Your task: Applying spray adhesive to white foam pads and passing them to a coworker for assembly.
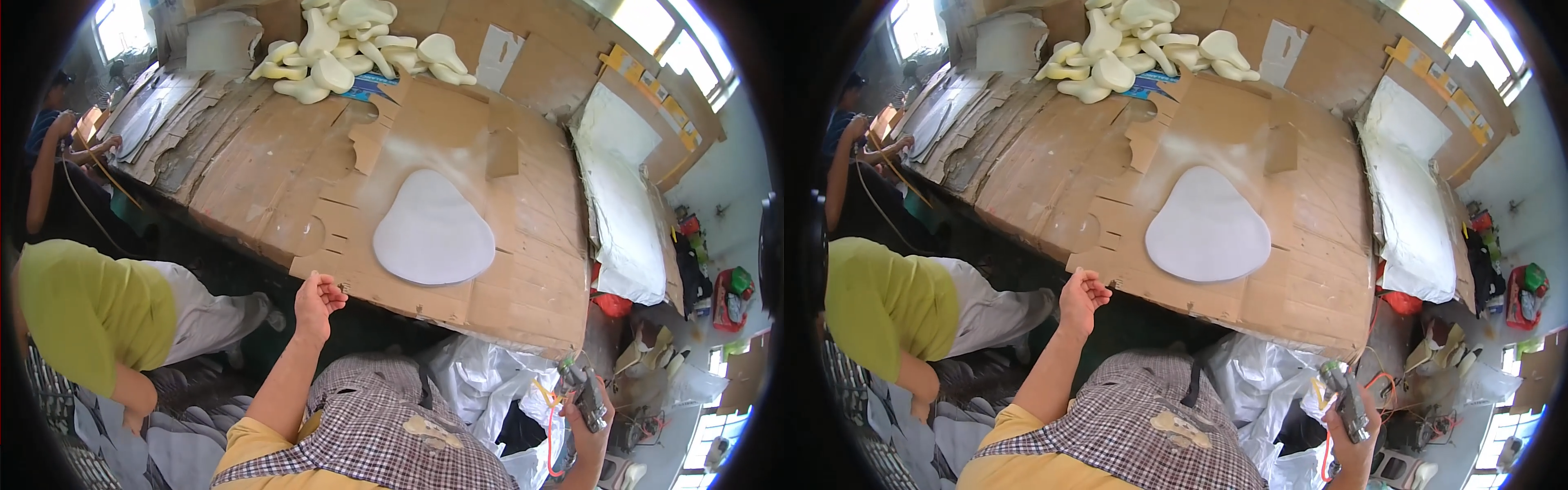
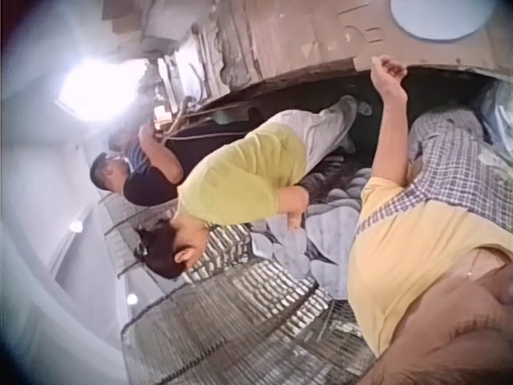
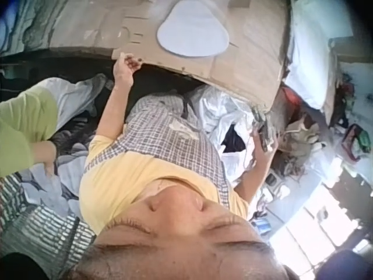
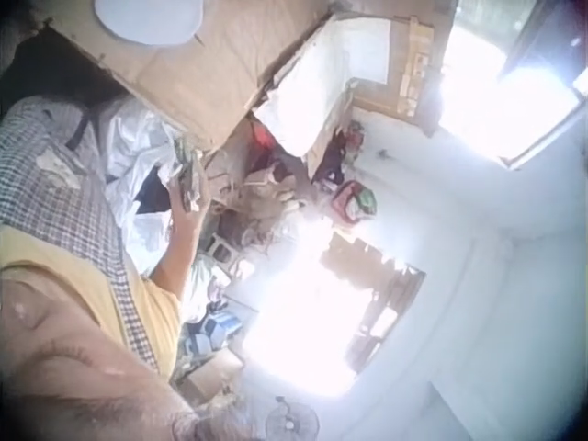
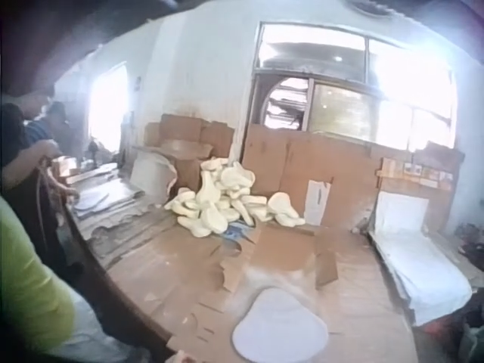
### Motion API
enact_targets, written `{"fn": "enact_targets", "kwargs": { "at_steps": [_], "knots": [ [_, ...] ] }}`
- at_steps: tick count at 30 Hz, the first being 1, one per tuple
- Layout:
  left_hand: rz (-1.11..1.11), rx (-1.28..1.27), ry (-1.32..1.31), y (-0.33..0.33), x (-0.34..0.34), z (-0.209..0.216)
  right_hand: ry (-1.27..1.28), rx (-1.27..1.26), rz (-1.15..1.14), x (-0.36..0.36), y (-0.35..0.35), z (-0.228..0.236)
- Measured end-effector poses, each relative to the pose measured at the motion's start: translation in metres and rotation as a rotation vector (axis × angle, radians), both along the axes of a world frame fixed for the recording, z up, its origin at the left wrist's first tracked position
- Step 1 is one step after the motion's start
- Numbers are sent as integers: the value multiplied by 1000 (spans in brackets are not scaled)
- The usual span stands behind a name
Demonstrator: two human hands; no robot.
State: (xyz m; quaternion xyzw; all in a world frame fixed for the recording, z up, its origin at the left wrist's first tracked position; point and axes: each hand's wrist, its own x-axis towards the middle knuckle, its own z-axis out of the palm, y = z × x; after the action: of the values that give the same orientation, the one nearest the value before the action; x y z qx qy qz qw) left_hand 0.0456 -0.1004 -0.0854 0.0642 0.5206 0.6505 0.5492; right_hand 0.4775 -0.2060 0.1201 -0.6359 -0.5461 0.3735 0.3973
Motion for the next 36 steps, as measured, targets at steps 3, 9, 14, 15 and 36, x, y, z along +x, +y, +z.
{"fn": "enact_targets", "kwargs": {
  "at_steps": [3, 9, 14, 15, 36],
  "knots": [
    [-1, -11, -4, 1, 0, -6, 53, -81, 69, -5, -5, 3],
    [-30, -25, 3, 2, 3, -10, 167, -108, 202, -44, 24, -22],
    [-58, -57, 27, 0, 1, -12, 140, -2, 169, -59, 56, -16],
    [-49, -61, 33, -1, 0, -13, 134, 32, 128, -58, 58, -14],
    [-126, -71, 41, 15, 17, -29, 135, -80, 264, -44, 47, -28]
  ]
}}
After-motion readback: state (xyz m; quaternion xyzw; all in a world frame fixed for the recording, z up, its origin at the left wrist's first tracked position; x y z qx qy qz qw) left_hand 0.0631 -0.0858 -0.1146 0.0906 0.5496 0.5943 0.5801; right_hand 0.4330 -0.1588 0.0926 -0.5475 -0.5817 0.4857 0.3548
